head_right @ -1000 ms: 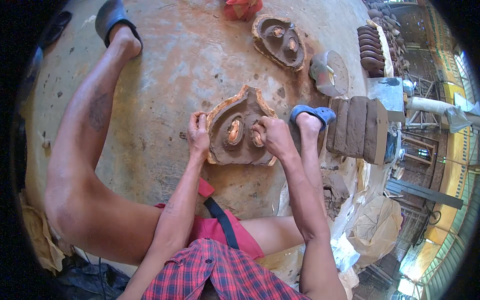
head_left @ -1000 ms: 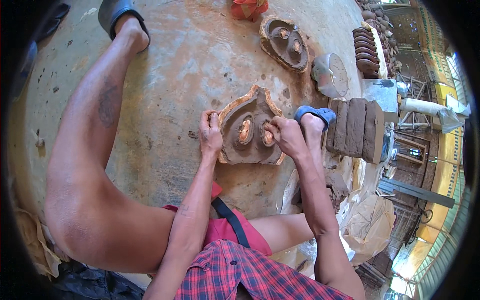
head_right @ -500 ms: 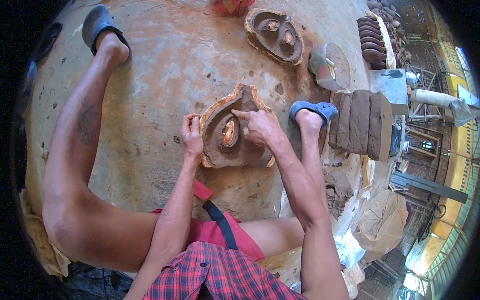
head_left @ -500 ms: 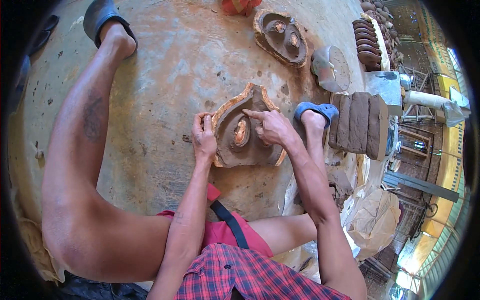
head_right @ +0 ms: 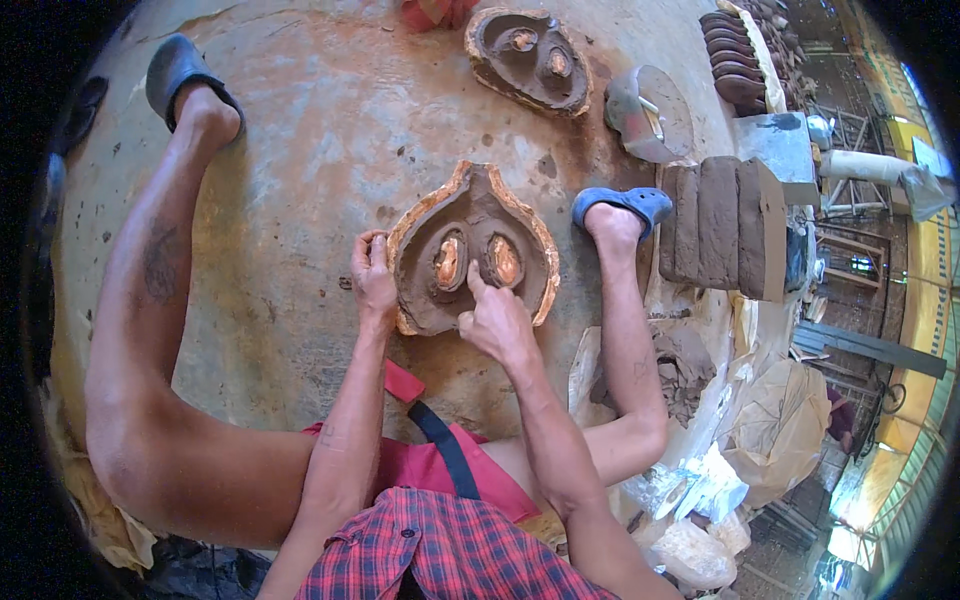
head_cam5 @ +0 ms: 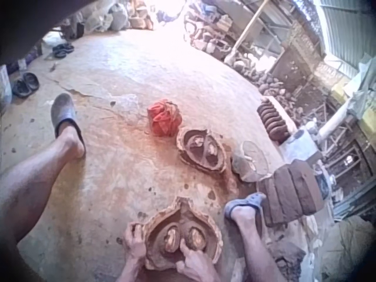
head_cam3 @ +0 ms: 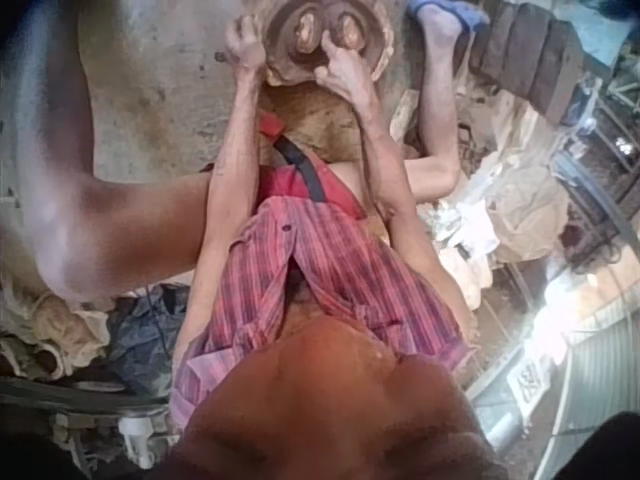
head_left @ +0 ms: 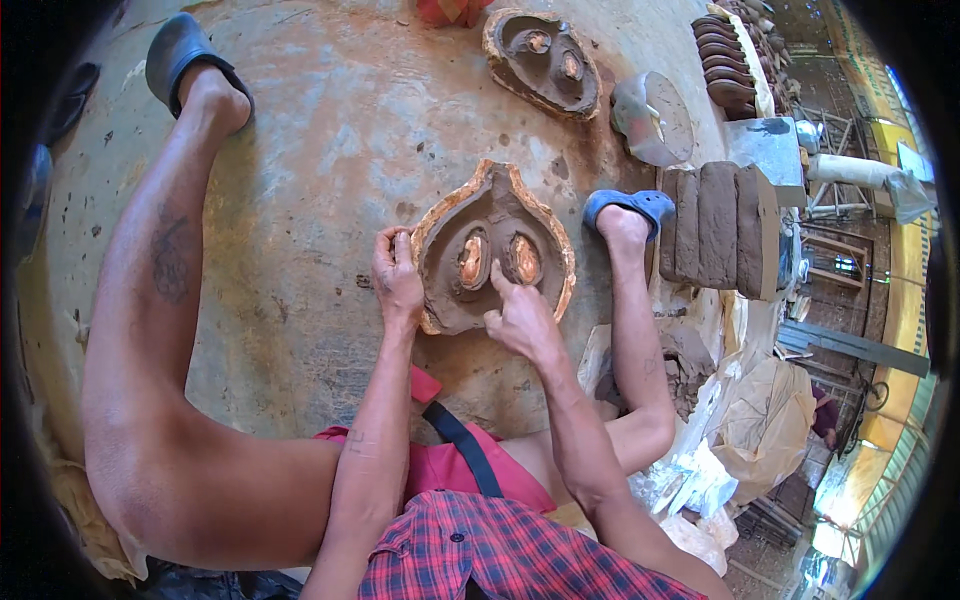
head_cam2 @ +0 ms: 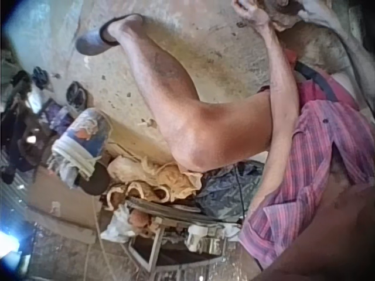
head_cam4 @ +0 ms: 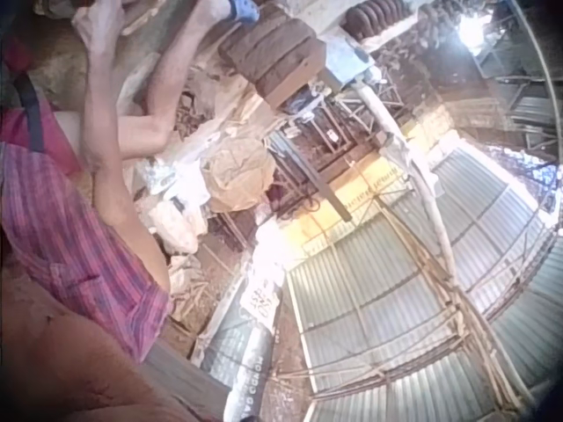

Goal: The person molds clay into a two-part form by hand, pressing it into a mold, smoothing the inner surfaces, and then joining the two halves together to form a single object.

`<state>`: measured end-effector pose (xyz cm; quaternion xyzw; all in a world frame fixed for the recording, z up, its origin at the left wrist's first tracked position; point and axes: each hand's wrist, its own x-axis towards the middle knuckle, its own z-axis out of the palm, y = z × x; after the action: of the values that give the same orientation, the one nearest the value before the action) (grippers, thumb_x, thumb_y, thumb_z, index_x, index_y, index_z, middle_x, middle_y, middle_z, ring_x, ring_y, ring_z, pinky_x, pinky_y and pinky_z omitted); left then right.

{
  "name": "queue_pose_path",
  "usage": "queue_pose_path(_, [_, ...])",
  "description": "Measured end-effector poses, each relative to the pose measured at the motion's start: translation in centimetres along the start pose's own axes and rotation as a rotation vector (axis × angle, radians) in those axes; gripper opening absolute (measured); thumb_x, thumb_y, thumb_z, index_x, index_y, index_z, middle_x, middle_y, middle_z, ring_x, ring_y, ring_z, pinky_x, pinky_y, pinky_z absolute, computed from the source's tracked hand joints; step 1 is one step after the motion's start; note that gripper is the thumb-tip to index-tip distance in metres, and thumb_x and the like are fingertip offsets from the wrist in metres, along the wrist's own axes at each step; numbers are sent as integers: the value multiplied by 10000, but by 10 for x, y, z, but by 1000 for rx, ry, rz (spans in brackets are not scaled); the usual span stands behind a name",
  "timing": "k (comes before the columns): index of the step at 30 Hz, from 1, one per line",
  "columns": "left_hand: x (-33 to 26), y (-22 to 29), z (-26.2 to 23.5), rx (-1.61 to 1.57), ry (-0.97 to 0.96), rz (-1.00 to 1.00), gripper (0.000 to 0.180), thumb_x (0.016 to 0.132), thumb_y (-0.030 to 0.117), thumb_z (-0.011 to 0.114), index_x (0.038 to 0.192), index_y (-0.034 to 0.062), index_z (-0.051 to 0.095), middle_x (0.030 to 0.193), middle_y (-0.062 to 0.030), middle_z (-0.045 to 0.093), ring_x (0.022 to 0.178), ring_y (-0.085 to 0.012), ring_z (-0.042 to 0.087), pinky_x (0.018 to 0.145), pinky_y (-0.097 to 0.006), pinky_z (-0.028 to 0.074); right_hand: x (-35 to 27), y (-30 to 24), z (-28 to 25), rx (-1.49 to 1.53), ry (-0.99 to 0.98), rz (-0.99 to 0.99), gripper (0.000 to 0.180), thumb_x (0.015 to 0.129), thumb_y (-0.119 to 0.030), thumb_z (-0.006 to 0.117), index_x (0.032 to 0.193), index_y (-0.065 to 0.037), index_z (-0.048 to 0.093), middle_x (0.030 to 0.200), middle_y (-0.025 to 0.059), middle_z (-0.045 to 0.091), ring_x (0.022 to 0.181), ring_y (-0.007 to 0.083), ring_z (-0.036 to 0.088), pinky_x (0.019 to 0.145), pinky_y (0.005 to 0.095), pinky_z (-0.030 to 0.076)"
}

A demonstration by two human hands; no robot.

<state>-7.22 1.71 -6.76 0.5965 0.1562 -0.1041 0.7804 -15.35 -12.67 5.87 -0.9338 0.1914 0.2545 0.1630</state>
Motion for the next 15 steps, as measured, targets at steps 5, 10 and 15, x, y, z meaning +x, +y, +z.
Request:
queue_pose_path(5, [3, -3, 2, -12, -2, -13, 208, 1107, 202, 512, 1159, 39, 630, 971, -49, 671, 894, -133, 606, 819, -318, 501, -20, -16, 35, 202, 57, 64, 756, 751, -151, 610, 1488, 4, 545, 880, 340, 711, 822, 492, 723, 827, 549, 600])
queue_pose_path(10, [9, -11, -4, -117, 7, -12, 167, 1103, 181, 510, 1124, 65, 629, 977, -27, 653, 872, -106, 583, 792, -291, 502, -56, -49, 0, 698, -38, 4, 380, 922, -170, 611, 1244, -15, 738, 827, 229, 755, 714, 370, 747, 693, 451, 601])
queue_pose_path(15, [7, -17, 6, -110, -37, 6, 168, 1103, 178, 506, 1119, 62, 626, 1004, -30, 643, 897, -113, 581, 806, -299, 504, -51, 16, 15, 727, 498, 125, 332, 1042, -314, 637, 1030, -4, 757, 717, 92, 746, 552, 139, 693, 551, 320, 550])
